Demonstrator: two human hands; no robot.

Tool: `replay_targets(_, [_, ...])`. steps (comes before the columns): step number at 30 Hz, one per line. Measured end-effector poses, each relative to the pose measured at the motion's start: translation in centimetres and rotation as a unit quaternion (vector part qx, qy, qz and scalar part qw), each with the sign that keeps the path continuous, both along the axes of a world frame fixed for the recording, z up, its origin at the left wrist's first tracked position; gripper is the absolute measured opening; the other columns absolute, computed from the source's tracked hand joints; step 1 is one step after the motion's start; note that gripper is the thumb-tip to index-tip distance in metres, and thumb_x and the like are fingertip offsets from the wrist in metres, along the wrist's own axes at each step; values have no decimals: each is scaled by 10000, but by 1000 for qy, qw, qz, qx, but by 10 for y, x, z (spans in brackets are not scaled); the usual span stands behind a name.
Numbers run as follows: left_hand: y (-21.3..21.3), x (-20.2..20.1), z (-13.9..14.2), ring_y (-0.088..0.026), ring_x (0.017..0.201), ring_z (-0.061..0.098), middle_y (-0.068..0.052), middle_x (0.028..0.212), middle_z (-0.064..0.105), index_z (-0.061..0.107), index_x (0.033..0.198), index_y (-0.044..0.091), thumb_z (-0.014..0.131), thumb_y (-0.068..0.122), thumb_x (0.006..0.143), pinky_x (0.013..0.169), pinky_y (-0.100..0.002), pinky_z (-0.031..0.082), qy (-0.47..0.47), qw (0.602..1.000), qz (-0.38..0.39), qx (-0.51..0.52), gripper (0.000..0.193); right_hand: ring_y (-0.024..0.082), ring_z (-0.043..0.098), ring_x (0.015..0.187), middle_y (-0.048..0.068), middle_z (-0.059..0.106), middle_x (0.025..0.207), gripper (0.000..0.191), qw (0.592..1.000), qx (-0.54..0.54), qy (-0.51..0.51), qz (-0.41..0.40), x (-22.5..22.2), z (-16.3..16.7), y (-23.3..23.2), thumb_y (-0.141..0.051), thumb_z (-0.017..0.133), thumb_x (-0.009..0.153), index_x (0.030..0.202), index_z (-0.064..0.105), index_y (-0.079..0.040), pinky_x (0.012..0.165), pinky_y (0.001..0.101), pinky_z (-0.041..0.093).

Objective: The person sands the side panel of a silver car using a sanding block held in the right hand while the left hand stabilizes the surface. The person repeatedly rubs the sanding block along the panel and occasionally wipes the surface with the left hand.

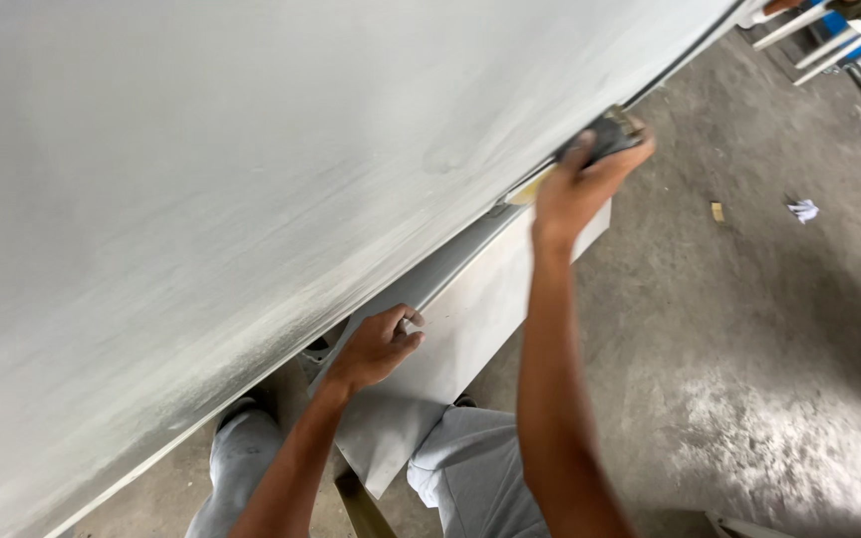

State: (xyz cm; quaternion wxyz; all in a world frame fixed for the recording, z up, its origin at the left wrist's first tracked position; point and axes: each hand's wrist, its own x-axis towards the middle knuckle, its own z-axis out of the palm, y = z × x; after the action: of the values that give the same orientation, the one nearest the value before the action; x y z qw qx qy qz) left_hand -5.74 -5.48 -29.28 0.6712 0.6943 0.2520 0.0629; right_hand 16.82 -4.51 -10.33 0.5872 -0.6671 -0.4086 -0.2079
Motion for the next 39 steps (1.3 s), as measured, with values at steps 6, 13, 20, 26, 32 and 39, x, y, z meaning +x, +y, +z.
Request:
replay_targets(6, [-19, 12, -25, -98, 734, 594, 30, 849, 652, 692, 1150, 65, 697, 348, 957, 672, -321, 475, -66, 996, -18, 57, 343, 283, 536, 975, 172, 468, 1119, 298, 952, -42, -293, 81, -140, -80, -42, -114, 520, 1078, 1274, 318, -15, 835, 405, 507])
replay_targets(13, [-10, 1, -10, -149, 635, 556, -37, 710, 614, 668, 1163, 86, 635, 322, 952, 609, -350, 465, -4, 1000, -2, 19, 318, 222, 616, 1047, 187, 537, 1222, 496, 998, -40, -55, 16, 39, -34, -11, -194, 499, 1146, 1464, 220, 63, 897, 381, 564])
replay_targets(20, [-11, 5, 2, -157, 670, 612, -54, 746, 652, 658, 1132, 61, 653, 307, 940, 641, -343, 487, -35, 994, 1, 106, 312, 218, 572, 1008, 137, 530, 1142, 414, 994, -31, -100, 34, -100, -48, -31, -190, 529, 1099, 1403, 301, -27, 866, 373, 513])
replay_targets(26, [-31, 6, -16, -185, 642, 603, -69, 731, 665, 660, 1158, 81, 606, 339, 959, 622, -357, 483, 35, 997, -51, 52, 331, 245, 597, 932, 59, 557, 1028, 250, 956, -67, -280, 52, -67, -77, -42, -108, 539, 1010, 1239, 437, -113, 929, 452, 530])
replay_targets(32, [-9, 10, 3, -194, 642, 579, -92, 708, 641, 661, 1158, 75, 631, 325, 967, 615, -388, 468, 11, 999, -23, 40, 316, 144, 593, 851, 127, 549, 1082, 483, 999, -22, 29, -3, -4, -5, -6, -261, 490, 1106, 1416, 258, 27, 706, 307, 551])
replay_targets(39, [-31, 12, -7, -279, 844, 629, -183, 940, 654, 596, 1156, -1, 613, 309, 992, 704, -423, 518, -243, 969, 29, 47, 351, 233, 580, 1033, 140, 553, 1090, 418, 963, -34, -248, 97, -142, -57, -43, -140, 562, 1048, 1364, 306, -44, 864, 371, 551])
